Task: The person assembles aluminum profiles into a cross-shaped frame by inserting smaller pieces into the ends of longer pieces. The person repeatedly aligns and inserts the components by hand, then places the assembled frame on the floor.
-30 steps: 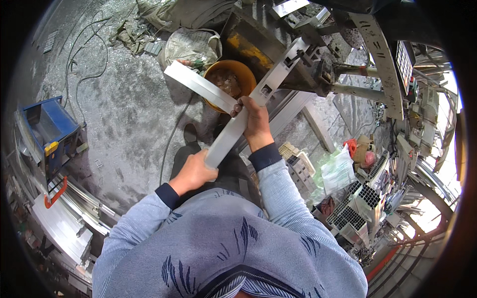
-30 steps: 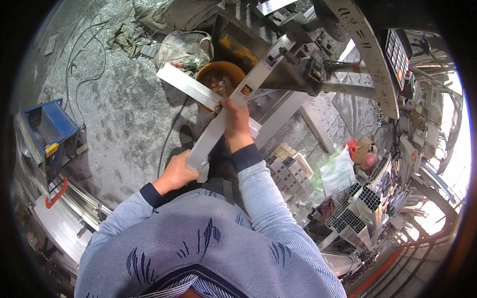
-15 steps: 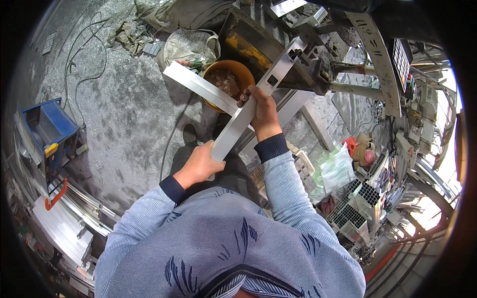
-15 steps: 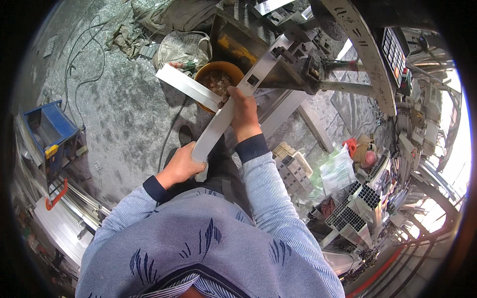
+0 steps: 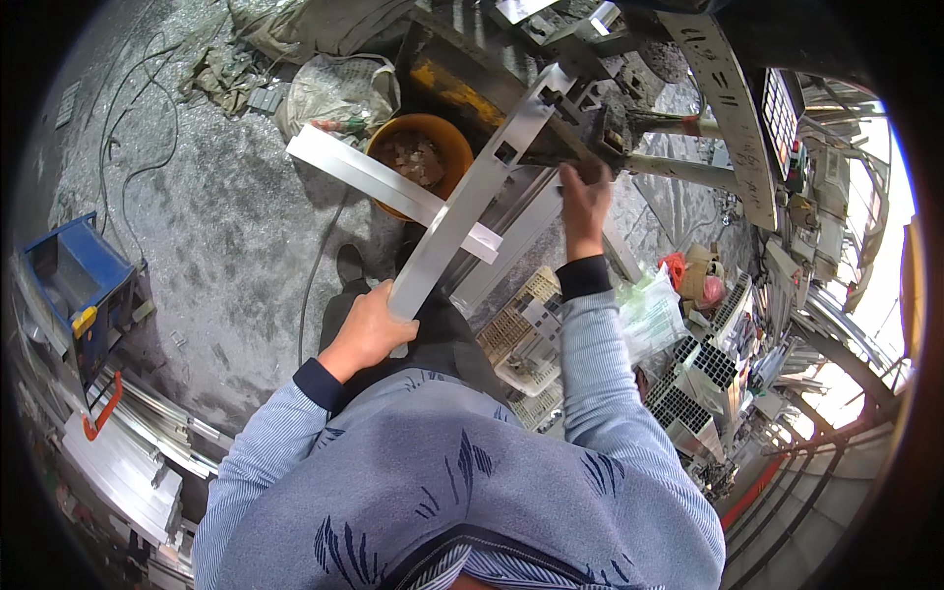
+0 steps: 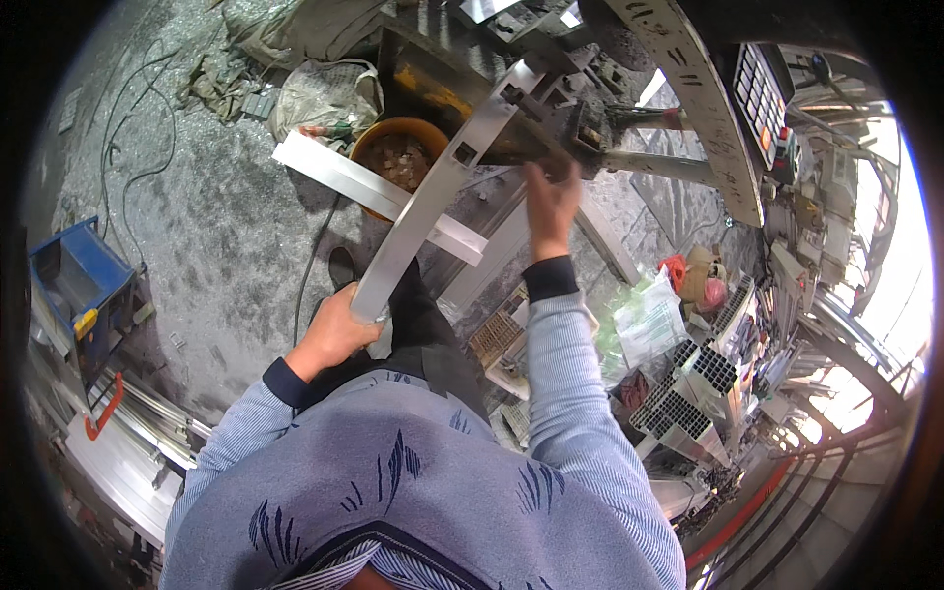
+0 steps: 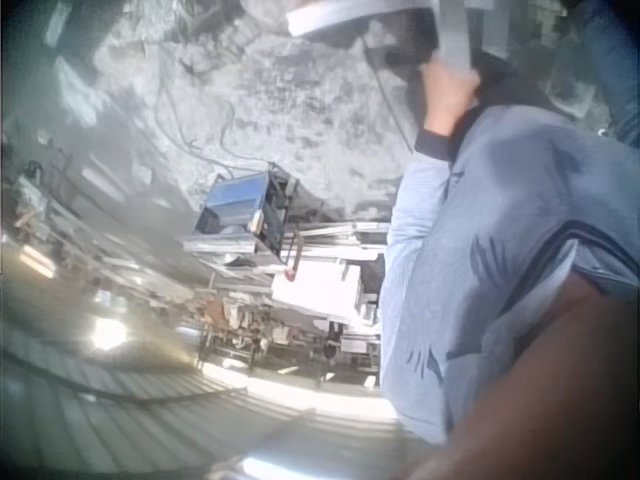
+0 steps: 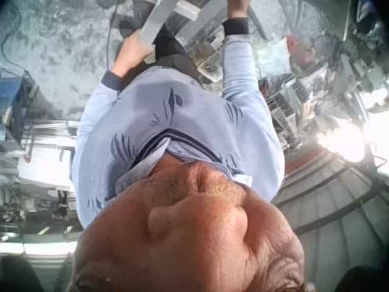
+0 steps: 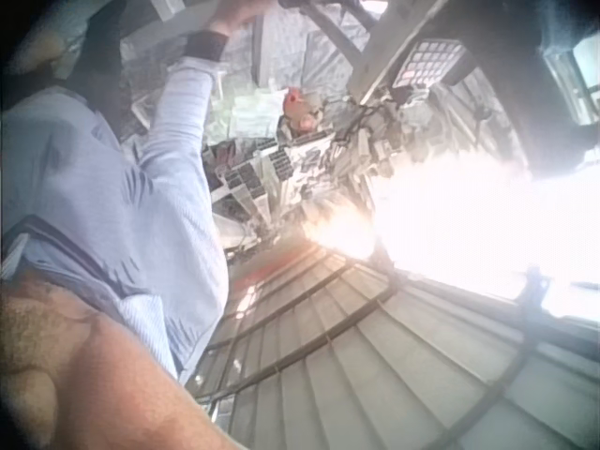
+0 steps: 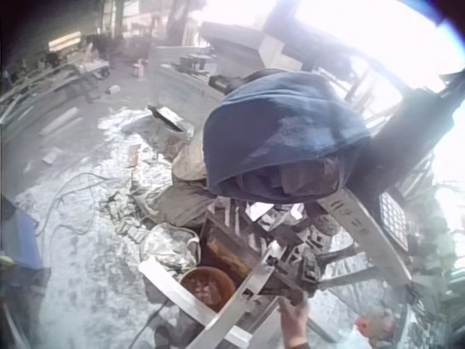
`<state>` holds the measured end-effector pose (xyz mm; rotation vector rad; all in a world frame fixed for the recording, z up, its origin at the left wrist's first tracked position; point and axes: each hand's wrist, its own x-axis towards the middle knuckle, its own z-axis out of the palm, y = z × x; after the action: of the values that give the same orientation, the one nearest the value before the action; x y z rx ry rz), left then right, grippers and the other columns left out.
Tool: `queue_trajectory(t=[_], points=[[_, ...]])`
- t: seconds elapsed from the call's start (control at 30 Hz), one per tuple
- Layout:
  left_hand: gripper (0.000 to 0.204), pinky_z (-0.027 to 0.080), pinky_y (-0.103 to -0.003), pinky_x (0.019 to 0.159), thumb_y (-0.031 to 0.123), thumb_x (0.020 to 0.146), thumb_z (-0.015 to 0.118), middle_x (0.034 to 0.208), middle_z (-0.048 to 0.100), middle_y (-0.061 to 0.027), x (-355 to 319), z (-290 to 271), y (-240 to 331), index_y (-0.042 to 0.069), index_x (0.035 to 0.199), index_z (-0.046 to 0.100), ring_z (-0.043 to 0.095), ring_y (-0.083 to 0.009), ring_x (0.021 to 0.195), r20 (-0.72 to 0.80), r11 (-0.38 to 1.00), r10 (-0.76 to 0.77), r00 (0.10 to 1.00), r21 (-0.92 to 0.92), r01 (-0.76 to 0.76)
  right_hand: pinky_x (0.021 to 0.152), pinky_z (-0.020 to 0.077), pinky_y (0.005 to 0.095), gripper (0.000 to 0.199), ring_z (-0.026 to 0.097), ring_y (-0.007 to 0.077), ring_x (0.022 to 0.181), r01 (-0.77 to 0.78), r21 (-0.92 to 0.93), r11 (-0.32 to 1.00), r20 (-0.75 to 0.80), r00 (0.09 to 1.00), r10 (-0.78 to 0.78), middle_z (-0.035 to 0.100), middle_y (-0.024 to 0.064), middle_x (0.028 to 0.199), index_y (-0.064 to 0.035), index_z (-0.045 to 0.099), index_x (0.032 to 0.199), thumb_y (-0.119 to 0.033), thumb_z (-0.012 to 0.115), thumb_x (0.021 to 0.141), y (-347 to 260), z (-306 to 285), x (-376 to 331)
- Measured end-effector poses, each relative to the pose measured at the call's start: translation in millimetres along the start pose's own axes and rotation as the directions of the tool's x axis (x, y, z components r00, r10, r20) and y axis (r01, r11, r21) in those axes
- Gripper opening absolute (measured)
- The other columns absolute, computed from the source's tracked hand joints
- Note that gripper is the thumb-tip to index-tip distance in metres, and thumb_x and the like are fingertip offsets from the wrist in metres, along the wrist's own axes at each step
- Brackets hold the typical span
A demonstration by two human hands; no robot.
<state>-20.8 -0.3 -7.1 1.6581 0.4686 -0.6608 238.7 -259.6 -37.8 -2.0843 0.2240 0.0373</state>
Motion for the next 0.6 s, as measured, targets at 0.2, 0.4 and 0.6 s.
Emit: queue_trajectory(t=[0.2, 0.4, 0.6], points=[[0.046, 0.055, -0.046, 0.084, 0.02, 0.074, 0.075, 0.099, 0.069, -0.0312, 0.6, 0.4, 1.8, -0.007, 0.108, 0.061, 0.067, -0.0488, 0.097, 0.022, 0.998, -0.065, 0.998, -0.005, 0.065, 0.082, 0.0557, 0.0445, 0.055, 0.072, 0.0336, 0.092, 0.184, -0.67, 0.719, 0.001, 0.969, -0.247, 0.075, 0.0119, 0.099, -0.0111, 0.06, 0.132, -0.021, 0.075, 0.081, 3.5, -47.3, 57.1], [0.047, 0.055, -0.046, 0.084, 0.019, 0.074, 0.076, 0.1, 0.07, -0.0313, 0.1, -0.1, 2.0, -0.007, 0.11, 0.061, 0.068, -0.049, 0.098, 0.022, 0.998, -0.056, 0.998, -0.014, 0.056, 0.083, 0.0561, 0.0497, 0.059, 0.072, 0.0402, 0.098, 0.117, -0.857, 0.503, 0.051, 0.988, -0.143, 0.076, 0.0146, 0.101, -0.0197, 0.055, 0.14, -0.028, 0.069, 0.084, -5.5, -43.4, 60.5], [0.047, 0.055, -0.045, 0.086, 0.019, 0.075, 0.076, 0.102, 0.07, -0.0304, -0.6, -0.5, 0.7, -0.007, 0.112, 0.061, 0.068, -0.0476, 0.099, 0.02, 0.998, -0.042, 0.999, -0.039, 0.043, 0.081, 0.0563, 0.0545, 0.063, 0.071, 0.0447, 0.095, 0.168, -0.89, 0.424, 0.132, 0.985, -0.112, 0.075, 0.0223, 0.101, -0.0177, 0.053, 0.143, -0.029, 0.071, 0.084, -14.1, -43.5, 63.0]])
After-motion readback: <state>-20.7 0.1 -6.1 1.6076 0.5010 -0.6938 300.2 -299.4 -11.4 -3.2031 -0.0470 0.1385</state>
